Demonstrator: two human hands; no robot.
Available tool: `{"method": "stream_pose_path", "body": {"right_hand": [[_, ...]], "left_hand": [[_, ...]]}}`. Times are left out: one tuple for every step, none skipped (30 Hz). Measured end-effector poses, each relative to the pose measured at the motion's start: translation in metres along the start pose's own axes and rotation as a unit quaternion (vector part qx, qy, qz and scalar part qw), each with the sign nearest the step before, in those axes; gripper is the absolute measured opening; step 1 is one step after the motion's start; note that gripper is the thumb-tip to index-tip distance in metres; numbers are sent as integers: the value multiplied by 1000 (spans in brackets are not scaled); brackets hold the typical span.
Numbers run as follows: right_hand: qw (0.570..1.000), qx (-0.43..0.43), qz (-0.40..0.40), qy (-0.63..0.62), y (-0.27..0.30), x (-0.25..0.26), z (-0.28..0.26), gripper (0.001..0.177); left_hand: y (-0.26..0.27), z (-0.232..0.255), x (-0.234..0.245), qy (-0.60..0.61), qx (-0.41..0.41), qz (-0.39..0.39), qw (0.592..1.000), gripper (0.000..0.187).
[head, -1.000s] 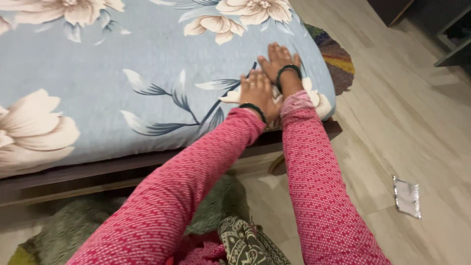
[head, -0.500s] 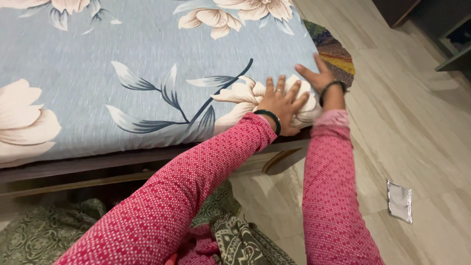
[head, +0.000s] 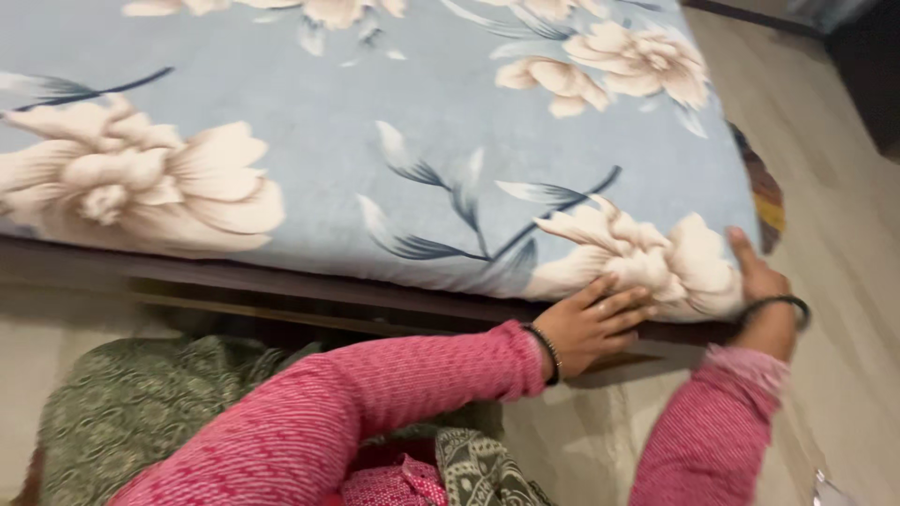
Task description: The person smooths a floral-patterned fitted sheet over a mattress, tucking the edges under the mattress along all sides. The person then places a matching pillow on the bed and adjusts it. The task is performed by hand without tools.
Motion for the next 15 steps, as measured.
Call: {"method": "stream_pose_path", "body": {"right_hand": [[997,-51,28,42,9,6,8,129],[993,-53,36,95,18,12,4,125],[987,-63,49,142,28,20,-3,119],[981,-57,72,172,42,27,-11,113],[978,-6,118,175,62,32,-23,107],[972,49,153,174,85,29,-37,102],[961,125,204,137,107,25,-61,97],[944,204,240,95,129,15,-88,92],[914,276,293,53,154,6,-116,92],[916,292,271,54,160,-16,-147,91],[916,309,250,56,161,-36,-186,91],[924,317,201,74,161,-62,-221,92],[929,322,154,94,161,-84,-253,92],[951,272,65,129,156,-111,-272,90],[962,217,-25,164,157,-142,-286,90]], "left_hand": [[21,-13,14,18,26,28,999,40],[39,-24,18,102,39,-5,994,46],[54,-35,23,182,51,-32,981,52],[68,-47,28,262,62,-58,961,59],[80,-64,42,300,51,-27,952,56],[91,-86,56,336,39,4,941,52],[99,-104,68,373,26,33,927,49],[103,-124,73,318,46,35,946,51],[105,-147,78,262,64,35,962,54],[103,-172,83,207,110,46,971,55],[97,-195,88,150,156,58,975,57],[96,-218,82,123,201,4,972,60],[97,-242,77,95,245,-49,964,62],[102,-265,73,67,288,-101,950,65],[109,-280,67,65,306,-161,936,65]]}}
Point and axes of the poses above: each hand's wrist, its own y-axis away from the middle knuckle, its own x-axis out of the back of the hand, z = x × y, the point moved 9 cm from there along -y, towards the middle knuckle, and after that the axes turned 2 degrees about x, right-handed, at the moved point
